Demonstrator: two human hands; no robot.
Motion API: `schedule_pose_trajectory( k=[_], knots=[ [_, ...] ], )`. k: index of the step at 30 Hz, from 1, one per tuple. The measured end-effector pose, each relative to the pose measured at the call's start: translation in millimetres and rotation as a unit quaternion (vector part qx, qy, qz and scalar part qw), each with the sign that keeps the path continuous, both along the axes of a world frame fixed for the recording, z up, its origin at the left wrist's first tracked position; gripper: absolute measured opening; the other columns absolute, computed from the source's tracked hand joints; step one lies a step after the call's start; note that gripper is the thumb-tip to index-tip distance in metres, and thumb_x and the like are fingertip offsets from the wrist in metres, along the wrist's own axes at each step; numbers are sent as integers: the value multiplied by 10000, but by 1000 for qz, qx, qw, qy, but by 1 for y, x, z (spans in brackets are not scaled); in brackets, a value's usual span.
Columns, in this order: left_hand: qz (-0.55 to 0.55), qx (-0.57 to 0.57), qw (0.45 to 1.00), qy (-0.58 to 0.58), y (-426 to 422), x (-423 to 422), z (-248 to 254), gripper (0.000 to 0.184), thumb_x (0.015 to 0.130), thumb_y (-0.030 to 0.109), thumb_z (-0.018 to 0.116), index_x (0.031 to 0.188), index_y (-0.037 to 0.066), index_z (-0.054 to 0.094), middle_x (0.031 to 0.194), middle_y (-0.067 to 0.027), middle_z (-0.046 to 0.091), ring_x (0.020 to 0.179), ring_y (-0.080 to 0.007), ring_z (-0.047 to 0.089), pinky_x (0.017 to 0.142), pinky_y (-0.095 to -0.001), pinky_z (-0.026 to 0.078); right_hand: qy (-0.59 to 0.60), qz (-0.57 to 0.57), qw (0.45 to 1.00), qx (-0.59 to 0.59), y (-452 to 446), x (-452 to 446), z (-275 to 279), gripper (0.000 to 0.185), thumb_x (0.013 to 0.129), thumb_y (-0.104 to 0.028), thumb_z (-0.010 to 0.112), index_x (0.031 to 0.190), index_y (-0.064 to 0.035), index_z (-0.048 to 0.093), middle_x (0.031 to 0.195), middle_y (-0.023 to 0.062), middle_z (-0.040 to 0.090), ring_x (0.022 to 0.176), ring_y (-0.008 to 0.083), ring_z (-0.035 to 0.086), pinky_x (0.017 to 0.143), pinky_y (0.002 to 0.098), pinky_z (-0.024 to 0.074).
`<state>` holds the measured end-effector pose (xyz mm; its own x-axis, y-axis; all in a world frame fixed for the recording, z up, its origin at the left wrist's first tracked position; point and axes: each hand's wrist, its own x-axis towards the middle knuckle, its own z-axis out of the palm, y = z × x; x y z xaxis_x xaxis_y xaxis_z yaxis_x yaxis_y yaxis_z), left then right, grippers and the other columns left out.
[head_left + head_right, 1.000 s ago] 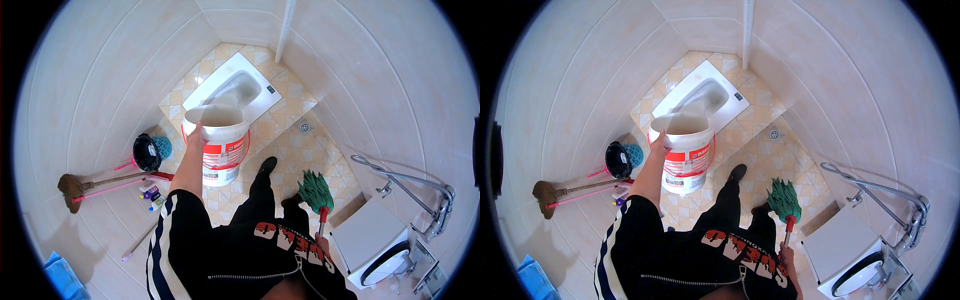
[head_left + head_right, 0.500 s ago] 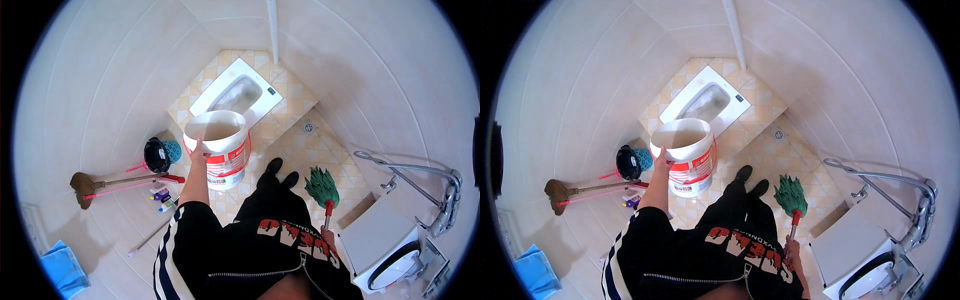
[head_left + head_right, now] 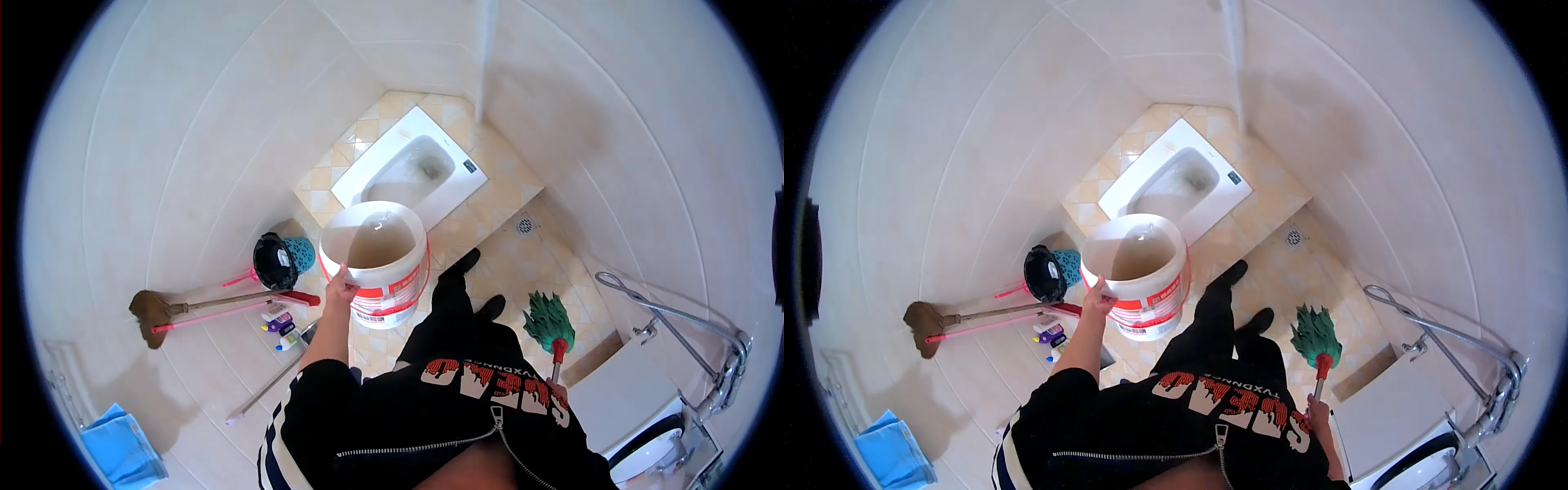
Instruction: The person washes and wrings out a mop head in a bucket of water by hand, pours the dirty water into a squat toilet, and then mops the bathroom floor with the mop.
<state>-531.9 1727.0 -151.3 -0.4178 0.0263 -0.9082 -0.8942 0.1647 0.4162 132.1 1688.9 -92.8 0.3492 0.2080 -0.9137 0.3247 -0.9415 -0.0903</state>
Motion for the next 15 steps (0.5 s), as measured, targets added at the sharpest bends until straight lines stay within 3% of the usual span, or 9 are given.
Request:
schedule_pose_trajectory(
  k=[1,3,4,5,7,12,13,15],
  knots=[
    [2,0,1000,-1,3,-4,-1,385,790,263,643,1094,65,515,1049,-95,560,939,-258,528,747,-427,471,40,-7,999,1,-4,10,-16,373,802,-348,593,626,-41,476,485,39,457,370,149,438,356,284,351],
    [6,-2,1000,-5,4,-15,-3,377,785,260,649,1082,64,524,1039,-94,565,931,-259,532,747,-425,471,-36,42,998,-35,37,-32,24,359,816,-338,581,636,-46,475,479,37,443,374,151,434,362,285,349],
    [1,-3,1000,3,6,-24,-5,381,777,257,658,1076,63,525,1020,-93,567,920,-260,533,749,-426,469,13,-33,999,-30,33,-22,9,354,825,-337,572,642,-54,464,474,33,421,373,152,420,360,286,339],
    [-5,-9,1000,10,10,-35,-4,386,774,259,661,1075,60,524,1013,-93,569,913,-260,534,748,-427,468,-20,-12,999,-46,48,-40,22,344,834,-332,563,649,-64,450,471,27,401,362,158,396,355,292,329],
    [-17,-19,999,26,18,-56,-1,395,767,261,667,1071,55,522,999,-94,572,901,-261,536,747,-429,467,42,-107,993,-38,55,-41,18,343,834,-337,561,651,-76,437,469,22,392,352,160,375,349,297,318],
    [-38,-23,998,46,43,-99,4,366,755,265,679,1021,51,549,954,-92,592,869,-258,553,723,-426,485,36,-18,998,-50,95,-79,41,403,802,-442,574,681,-69,483,533,26,450,419,141,427,389,287,337],
    [-39,-21,998,53,49,-107,3,372,752,268,681,1025,52,549,959,-92,591,871,-261,554,719,-429,485,41,-14,997,-59,95,-78,35,448,787,-491,581,694,-58,511,567,30,487,453,131,456,411,282,348],
    [-42,-18,997,66,65,-122,-3,385,748,274,686,1032,53,548,969,-93,589,875,-267,554,713,-436,486,58,-69,994,-55,99,-85,28,424,812,-468,557,663,-85,455,510,15,424,400,139,405,384,277,334]
  ],
)
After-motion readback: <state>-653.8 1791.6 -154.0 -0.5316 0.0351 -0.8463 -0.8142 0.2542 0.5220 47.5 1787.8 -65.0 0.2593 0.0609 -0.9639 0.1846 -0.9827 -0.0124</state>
